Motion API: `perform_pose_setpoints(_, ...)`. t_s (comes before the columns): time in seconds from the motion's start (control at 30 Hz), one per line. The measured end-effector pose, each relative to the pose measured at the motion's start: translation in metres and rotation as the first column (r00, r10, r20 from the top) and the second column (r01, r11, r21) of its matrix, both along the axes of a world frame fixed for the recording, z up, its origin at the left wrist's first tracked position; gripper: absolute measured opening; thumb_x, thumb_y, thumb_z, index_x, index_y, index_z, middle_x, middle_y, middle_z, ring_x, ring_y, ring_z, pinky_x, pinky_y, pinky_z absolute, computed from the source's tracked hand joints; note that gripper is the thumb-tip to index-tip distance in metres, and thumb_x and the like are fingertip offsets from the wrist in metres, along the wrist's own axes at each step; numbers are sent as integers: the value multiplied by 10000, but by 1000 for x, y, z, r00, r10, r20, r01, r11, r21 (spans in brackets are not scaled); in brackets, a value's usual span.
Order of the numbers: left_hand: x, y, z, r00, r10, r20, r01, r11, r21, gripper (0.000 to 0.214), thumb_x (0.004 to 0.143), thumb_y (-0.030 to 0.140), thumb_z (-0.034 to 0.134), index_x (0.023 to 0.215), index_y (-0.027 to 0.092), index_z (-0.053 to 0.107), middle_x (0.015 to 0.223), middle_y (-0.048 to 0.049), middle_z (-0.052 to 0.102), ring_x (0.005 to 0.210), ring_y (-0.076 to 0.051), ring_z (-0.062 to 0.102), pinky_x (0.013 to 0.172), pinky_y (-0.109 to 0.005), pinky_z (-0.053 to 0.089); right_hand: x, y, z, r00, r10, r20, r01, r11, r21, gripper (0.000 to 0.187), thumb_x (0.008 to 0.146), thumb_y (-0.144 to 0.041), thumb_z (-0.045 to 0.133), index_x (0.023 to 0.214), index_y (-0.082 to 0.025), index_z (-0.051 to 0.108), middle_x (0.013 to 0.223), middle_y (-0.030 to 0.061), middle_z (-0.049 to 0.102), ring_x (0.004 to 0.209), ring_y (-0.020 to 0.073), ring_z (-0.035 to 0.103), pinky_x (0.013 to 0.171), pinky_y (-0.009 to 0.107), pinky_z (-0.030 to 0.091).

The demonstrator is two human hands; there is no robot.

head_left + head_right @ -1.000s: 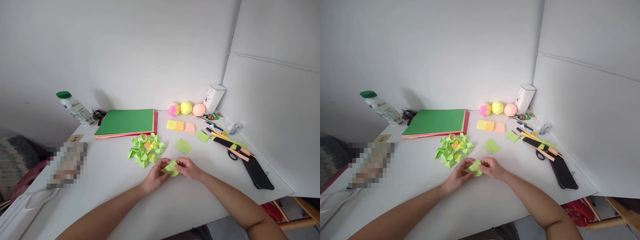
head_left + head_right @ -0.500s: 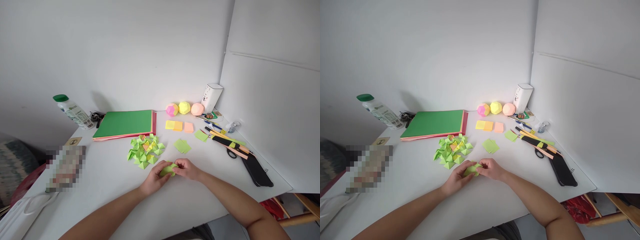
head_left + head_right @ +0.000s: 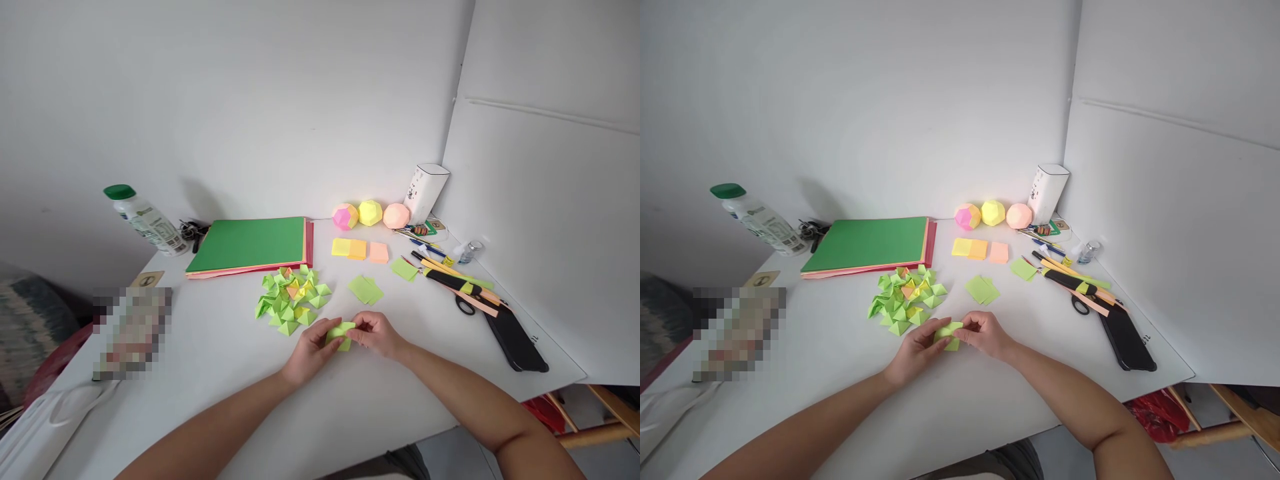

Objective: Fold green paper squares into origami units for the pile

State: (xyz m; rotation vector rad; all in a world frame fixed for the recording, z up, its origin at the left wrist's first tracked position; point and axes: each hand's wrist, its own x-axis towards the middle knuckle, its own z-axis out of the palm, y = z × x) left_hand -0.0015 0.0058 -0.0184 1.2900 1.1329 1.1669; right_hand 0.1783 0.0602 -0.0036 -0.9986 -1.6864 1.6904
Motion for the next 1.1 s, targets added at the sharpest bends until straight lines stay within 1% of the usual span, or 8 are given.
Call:
perform_pose_setpoints(0.13,-1,0,-1,996,-15,-91,19,999,49,313,774,347,608,1056,215,642,843,-51,580,769,-180,523,678,-303,448,0,-1,2,999,-32,-37,33,999,25,320,701,-414,671,618,-161,492,506,-54,432,458,74,365,435,220,286)
perform_pose_setpoints(0.33,-1,-1,4,994,-63,-88,61,998,-29,322,788,387,577,1047,211,650,773,-36,595,572,-131,494,536,-263,430,0,-1,3,995,-44,-95,48,998,45,291,693,-392,680,638,-160,513,578,-31,475,509,87,411,478,235,339)
perform_pose_setpoints(0.47,-2,-1,10,986,-132,-104,127,990,-60,333,808,409,538,1017,185,670,767,-50,617,560,-123,479,520,-249,419,-1,-2,4,994,-52,-95,56,998,41,293,687,-394,686,663,-160,511,592,-30,488,520,88,434,493,236,362)
perform_pose_setpoints(0.6,-3,-2,12,980,-166,-110,158,984,-84,356,822,414,515,1009,153,668,681,-27,576,533,-102,446,495,-222,391,0,0,4,991,-56,-121,54,998,-19,310,650,-365,727,726,-170,498,612,-44,498,516,78,448,485,214,375)
perform_pose_setpoints(0.7,-4,-3,12,979,-180,-98,171,981,-87,356,827,410,509,1000,141,665,668,-16,555,533,-94,436,495,-210,384,0,2,3,991,-42,-125,34,997,-68,303,659,-351,726,803,-169,530,639,-41,516,510,70,462,474,201,382)
perform_pose_setpoints(0.77,-4,-3,12,978,-187,-97,179,980,-87,356,829,409,505,996,138,664,664,-13,550,532,-91,429,493,-206,383,1,3,3,992,-30,-120,21,997,-70,278,681,-350,710,824,-157,568,630,-35,526,492,67,469,463,199,377)
perform_pose_setpoints(0.9,-4,-2,12,975,-194,-110,183,978,-100,363,829,417,498,979,132,664,639,-5,531,513,-89,420,475,-204,377,2,5,0,992,-40,-120,34,998,-57,237,676,-327,719,792,-149,615,610,-28,542,476,71,484,452,203,371)
perform_pose_setpoints(1.1,-5,-2,10,972,-196,-127,184,978,-98,338,831,408,494,902,121,659,604,11,488,489,-79,403,458,-197,361,2,5,-2,991,-44,-125,37,998,-55,234,651,-320,739,759,-150,621,578,-32,539,471,80,484,435,205,357)
